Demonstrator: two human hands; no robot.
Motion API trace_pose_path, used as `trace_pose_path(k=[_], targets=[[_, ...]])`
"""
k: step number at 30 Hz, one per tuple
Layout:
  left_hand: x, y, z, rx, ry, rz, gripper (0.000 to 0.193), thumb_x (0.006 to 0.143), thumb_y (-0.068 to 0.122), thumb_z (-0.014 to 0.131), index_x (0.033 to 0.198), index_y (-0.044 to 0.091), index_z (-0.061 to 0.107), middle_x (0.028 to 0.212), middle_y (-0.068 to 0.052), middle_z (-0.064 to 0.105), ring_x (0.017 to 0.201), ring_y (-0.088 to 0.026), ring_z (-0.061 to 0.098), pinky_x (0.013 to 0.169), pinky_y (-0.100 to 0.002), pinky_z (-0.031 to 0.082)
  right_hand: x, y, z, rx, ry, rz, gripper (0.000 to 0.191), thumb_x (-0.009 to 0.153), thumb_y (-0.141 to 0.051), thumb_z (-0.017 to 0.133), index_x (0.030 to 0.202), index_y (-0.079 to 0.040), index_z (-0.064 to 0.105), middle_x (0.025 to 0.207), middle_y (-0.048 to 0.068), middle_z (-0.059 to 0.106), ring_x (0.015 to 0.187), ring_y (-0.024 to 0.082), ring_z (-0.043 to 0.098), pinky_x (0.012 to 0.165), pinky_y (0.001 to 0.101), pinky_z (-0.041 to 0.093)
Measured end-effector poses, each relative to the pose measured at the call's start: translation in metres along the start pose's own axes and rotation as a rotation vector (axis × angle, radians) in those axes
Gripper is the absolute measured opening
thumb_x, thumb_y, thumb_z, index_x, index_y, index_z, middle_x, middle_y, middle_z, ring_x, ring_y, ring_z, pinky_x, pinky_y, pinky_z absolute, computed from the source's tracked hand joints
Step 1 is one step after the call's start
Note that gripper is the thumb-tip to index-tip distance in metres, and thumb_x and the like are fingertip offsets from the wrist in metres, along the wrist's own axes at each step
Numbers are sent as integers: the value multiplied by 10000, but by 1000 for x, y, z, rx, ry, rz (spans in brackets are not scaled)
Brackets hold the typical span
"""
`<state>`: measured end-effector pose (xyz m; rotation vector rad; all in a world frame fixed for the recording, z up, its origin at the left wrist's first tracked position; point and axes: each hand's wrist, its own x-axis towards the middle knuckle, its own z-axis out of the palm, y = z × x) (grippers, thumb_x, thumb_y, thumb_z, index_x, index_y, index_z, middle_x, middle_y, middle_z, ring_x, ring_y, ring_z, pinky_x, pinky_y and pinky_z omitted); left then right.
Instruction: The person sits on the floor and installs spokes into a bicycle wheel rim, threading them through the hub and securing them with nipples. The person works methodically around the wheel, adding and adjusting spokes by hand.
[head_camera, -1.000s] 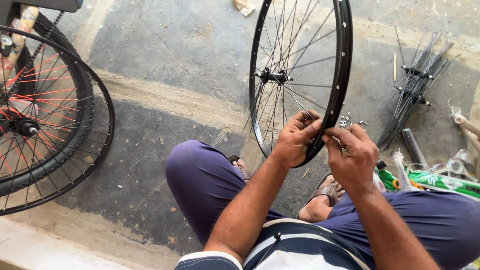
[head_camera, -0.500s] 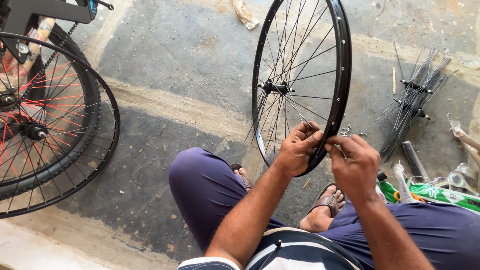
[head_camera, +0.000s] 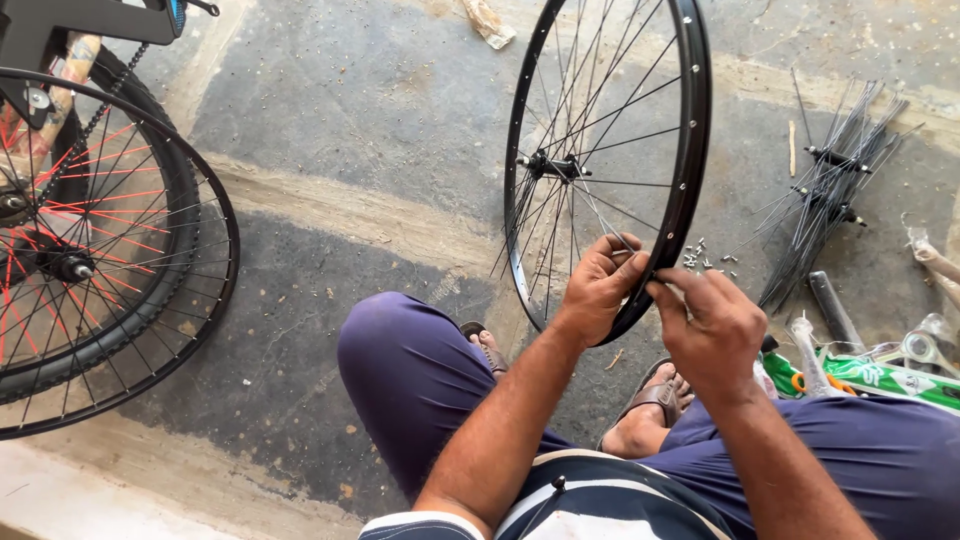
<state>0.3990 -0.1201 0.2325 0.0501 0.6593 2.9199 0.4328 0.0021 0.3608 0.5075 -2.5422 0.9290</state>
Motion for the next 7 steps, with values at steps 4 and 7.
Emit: trace_pose_path(k=[4, 7], targets=[[-4, 0, -8, -36, -28, 11, 355, 1000, 83, 673, 1298, 23, 491, 1149, -87, 702, 1036, -124, 701, 929, -242, 574, -12, 15, 4, 388, -27, 382, 181, 952, -135, 804, 1083, -21, 753, 689, -37, 505, 597, 45, 387, 518, 248, 276], [-3, -5, -14, 77, -23, 10, 373, 1055, 121, 677, 1346, 8, 473, 1105, -110, 690, 986, -128, 685, 866, -241, 563, -15, 33, 8, 517, -19, 450, 177, 1002, -156, 767, 1097, -11, 734, 784, -56, 599, 671, 22, 466, 565, 199, 340]])
